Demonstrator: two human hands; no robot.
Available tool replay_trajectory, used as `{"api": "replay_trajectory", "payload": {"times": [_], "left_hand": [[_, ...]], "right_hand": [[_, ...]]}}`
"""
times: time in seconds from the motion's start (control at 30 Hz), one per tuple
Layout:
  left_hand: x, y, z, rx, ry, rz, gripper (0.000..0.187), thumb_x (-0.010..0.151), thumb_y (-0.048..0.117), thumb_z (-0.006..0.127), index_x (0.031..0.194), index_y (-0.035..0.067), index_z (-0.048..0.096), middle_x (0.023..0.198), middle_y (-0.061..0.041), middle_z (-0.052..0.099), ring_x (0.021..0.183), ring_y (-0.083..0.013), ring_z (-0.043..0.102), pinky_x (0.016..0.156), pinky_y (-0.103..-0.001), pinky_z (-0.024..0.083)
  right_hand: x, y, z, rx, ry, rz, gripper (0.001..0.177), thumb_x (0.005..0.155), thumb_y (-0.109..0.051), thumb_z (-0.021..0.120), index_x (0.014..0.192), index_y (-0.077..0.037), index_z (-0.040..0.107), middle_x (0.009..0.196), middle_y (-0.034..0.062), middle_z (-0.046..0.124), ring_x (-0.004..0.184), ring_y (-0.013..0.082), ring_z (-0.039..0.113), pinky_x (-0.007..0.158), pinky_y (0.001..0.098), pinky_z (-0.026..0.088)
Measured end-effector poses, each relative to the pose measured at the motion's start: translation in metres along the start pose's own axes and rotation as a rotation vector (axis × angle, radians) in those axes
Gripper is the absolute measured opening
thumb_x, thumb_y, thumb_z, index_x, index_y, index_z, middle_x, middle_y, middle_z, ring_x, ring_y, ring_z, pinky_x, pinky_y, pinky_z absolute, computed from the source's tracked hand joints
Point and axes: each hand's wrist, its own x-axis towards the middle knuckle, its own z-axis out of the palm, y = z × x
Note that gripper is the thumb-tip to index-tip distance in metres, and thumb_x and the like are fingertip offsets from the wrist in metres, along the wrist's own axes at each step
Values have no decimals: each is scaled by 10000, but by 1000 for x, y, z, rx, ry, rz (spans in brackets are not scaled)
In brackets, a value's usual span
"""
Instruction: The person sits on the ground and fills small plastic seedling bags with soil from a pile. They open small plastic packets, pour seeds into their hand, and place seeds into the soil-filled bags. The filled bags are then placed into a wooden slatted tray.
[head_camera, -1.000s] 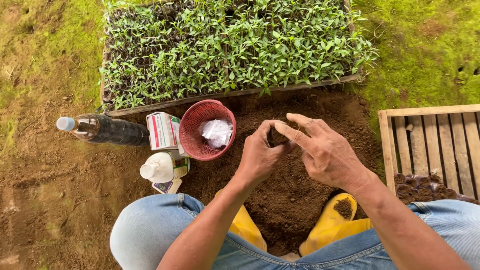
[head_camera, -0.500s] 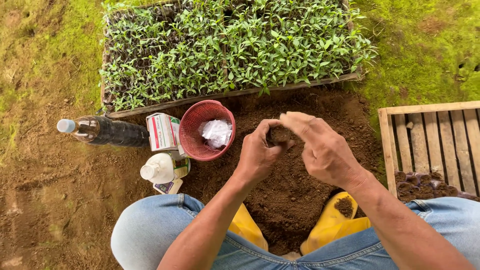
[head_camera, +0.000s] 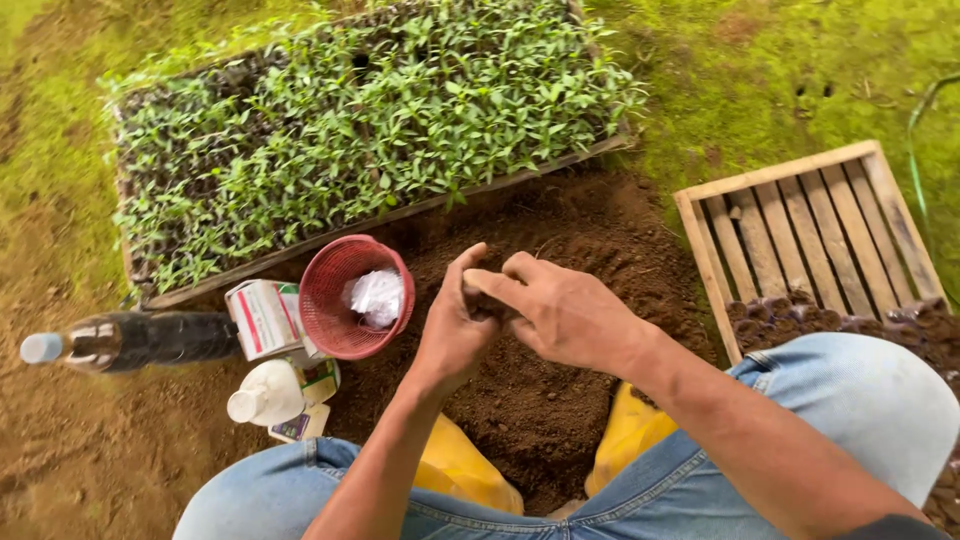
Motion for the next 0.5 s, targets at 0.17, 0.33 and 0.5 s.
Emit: {"api": "replay_trajectory", "payload": {"times": [0.17,0.33,0.5], "left_hand": [[5,-31,4,-278,-79,24,969,684,-172,627,1572,26,293,1012,-176,703,857,-200,642,759,-292,584],[2,-25,8,-321,-136,27,979,680,-175,619,1571,-2,253,1007,-177,717,811,-171,606,717,-268,561],[6,-35,11,-287,-157,15,933,715,-144,635,1565,6,280,976,-137,720,828,-158,608,735,-269,545]], "right_hand": [[-4,-1,1,-79,-2,5,407,969,-119,620,1369,-102,542,1033,126,547,825,256,722,730,397,661],[-7,3,9,-122,-27,47,330,963,-187,670,1245,-71,543,1000,86,514,774,226,717,646,345,656],[-10,4,8,-111,-48,32,286,992,-185,634,1215,-36,534,971,100,532,761,233,731,658,348,656]]}}
